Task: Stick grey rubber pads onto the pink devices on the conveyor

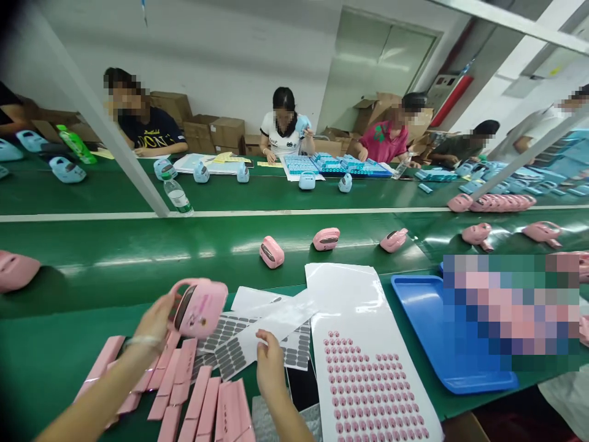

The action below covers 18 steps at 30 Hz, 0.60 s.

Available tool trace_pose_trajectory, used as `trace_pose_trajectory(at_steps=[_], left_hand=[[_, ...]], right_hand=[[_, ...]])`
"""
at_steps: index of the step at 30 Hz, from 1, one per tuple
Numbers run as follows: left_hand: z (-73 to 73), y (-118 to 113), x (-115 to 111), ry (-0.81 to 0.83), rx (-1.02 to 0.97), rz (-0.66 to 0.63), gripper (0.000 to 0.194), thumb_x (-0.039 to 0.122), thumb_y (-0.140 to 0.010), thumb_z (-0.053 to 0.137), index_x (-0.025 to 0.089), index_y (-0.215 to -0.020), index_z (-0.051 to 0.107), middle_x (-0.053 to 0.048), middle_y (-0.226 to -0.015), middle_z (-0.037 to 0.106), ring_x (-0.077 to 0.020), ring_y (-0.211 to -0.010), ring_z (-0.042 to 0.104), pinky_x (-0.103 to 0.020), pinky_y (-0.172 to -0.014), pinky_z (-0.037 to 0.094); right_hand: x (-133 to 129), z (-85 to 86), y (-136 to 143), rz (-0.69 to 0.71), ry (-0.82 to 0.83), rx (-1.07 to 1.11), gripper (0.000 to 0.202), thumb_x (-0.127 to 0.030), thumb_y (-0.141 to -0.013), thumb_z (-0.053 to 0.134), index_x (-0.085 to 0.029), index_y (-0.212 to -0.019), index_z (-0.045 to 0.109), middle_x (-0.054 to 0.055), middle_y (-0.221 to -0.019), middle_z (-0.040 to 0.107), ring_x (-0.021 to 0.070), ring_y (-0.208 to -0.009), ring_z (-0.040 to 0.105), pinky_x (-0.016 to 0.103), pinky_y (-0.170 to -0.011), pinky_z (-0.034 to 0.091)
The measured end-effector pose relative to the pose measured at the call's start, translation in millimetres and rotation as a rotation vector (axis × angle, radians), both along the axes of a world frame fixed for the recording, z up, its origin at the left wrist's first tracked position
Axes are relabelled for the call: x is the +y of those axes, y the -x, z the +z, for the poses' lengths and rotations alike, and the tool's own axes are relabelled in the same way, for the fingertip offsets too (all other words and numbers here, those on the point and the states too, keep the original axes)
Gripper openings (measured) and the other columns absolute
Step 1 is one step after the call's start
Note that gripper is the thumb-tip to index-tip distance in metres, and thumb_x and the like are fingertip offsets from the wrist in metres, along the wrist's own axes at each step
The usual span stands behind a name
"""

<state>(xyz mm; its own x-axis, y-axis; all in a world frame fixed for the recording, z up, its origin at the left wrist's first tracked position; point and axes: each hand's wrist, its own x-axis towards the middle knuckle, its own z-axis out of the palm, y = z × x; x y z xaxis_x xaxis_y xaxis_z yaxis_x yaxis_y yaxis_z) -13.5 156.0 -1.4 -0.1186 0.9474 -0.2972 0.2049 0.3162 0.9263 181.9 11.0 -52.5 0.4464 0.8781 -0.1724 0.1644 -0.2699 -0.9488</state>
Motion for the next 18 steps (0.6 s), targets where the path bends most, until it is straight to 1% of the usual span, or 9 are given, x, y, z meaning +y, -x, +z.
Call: trace_pose_trajectory(at_steps=[2, 4, 6, 8, 10, 11, 13, 15, 18], left_hand=[[1.2, -2, 60, -0.125, 0.228, -0.072, 0.026, 0.041, -0.075, 0.048, 0.019, -0.080, 0.059, -0.008, -0.085, 0.063, -0.0271, -0.086, 0.057, -0.040, -0.080, 0.044], [-0.8, -12, 113, -0.227, 0.407, -0.185, 0.022, 0.033, -0.074, 0.053, 0.019, -0.089, 0.061, -0.009, -0.099, 0.063, -0.0275, -0.100, 0.053, -0.037, -0.089, 0.039], [-7.1, -26, 153, -0.282, 0.570, -0.301, 0.018, 0.028, -0.075, 0.054, 0.017, -0.088, 0.062, -0.013, -0.100, 0.063, -0.0284, -0.103, 0.053, -0.037, -0.092, 0.036], [-15.4, -41, 178, -0.296, 0.712, -0.391, 0.017, 0.028, -0.077, 0.054, 0.015, -0.085, 0.062, -0.015, -0.093, 0.064, -0.0294, -0.098, 0.055, -0.038, -0.089, 0.039], [-22.9, -56, 190, -0.310, 0.831, -0.423, 0.027, 0.031, -0.082, 0.050, 0.009, -0.091, 0.063, -0.019, -0.095, 0.063, -0.0310, -0.098, 0.055, -0.041, -0.086, 0.041], [-25.7, -63, 191, -0.333, 0.881, -0.417, 0.034, 0.031, -0.086, 0.045, 0.004, -0.100, 0.060, -0.022, -0.103, 0.061, -0.0330, -0.104, 0.052, -0.043, -0.087, 0.040], [-29.6, -82, 187, -0.425, 0.962, -0.408, 0.045, 0.029, -0.089, 0.039, -0.002, -0.119, 0.050, -0.028, -0.125, 0.047, -0.0402, -0.120, 0.036, -0.051, -0.092, 0.034], [-32.1, -108, 177, -0.560, 1.014, -0.485, 0.048, 0.024, -0.087, 0.043, 0.004, -0.131, 0.041, -0.025, -0.141, 0.031, -0.0440, -0.130, 0.016, -0.059, -0.098, 0.023], [-36.4, -157, 158, -0.759, 1.026, -0.770, 0.057, 0.011, -0.083, 0.047, 0.024, -0.138, 0.038, -0.009, -0.150, 0.022, -0.0359, -0.136, 0.007, -0.057, -0.106, 0.008]], right_hand=[[0, -26.8, -17, -0.016, 0.007, -0.113, 0.026, -0.022, -0.077, 0.043, -0.015, -0.091, 0.064, 0.015, -0.099, 0.063, 0.0291, -0.097, 0.058, 0.049, -0.087, 0.045], [-1, -44.1, -24, 0.015, -0.009, -0.215, 0.024, -0.019, -0.077, 0.043, -0.017, -0.086, 0.065, 0.013, -0.093, 0.062, 0.0275, -0.092, 0.057, 0.046, -0.085, 0.045], [2, -55.7, -18, 0.079, -0.036, -0.285, 0.026, -0.016, -0.078, 0.042, -0.018, -0.085, 0.066, 0.010, -0.090, 0.060, 0.0236, -0.086, 0.058, 0.039, -0.081, 0.047], [7, -65.7, -1, 0.140, -0.062, -0.340, 0.027, -0.013, -0.078, 0.043, -0.019, -0.088, 0.067, 0.008, -0.091, 0.060, 0.0198, -0.081, 0.058, 0.033, -0.078, 0.047], [14, -76.2, 19, 0.165, -0.076, -0.402, 0.029, -0.009, -0.075, 0.047, -0.020, -0.092, 0.067, 0.007, -0.093, 0.060, 0.0193, -0.080, 0.057, 0.032, -0.075, 0.046], [16, -81.5, 28, 0.161, -0.078, -0.437, 0.031, -0.006, -0.073, 0.049, -0.021, -0.094, 0.067, 0.006, -0.093, 0.061, 0.0202, -0.080, 0.056, 0.033, -0.074, 0.045], [19, -91.1, 43, 0.128, -0.072, -0.505, 0.038, -0.001, -0.069, 0.051, -0.021, -0.098, 0.066, 0.007, -0.092, 0.060, 0.0223, -0.081, 0.053, 0.035, -0.073, 0.042], [21, -97.8, 52, 0.087, -0.062, -0.553, 0.040, 0.003, -0.070, 0.050, -0.021, -0.098, 0.065, 0.006, -0.090, 0.060, 0.0225, -0.080, 0.051, 0.036, -0.072, 0.038], [23, -101.1, 58, 0.046, -0.049, -0.579, 0.034, 0.003, -0.072, 0.050, -0.021, -0.092, 0.063, 0.005, -0.088, 0.059, 0.0222, -0.079, 0.050, 0.036, -0.070, 0.035]])
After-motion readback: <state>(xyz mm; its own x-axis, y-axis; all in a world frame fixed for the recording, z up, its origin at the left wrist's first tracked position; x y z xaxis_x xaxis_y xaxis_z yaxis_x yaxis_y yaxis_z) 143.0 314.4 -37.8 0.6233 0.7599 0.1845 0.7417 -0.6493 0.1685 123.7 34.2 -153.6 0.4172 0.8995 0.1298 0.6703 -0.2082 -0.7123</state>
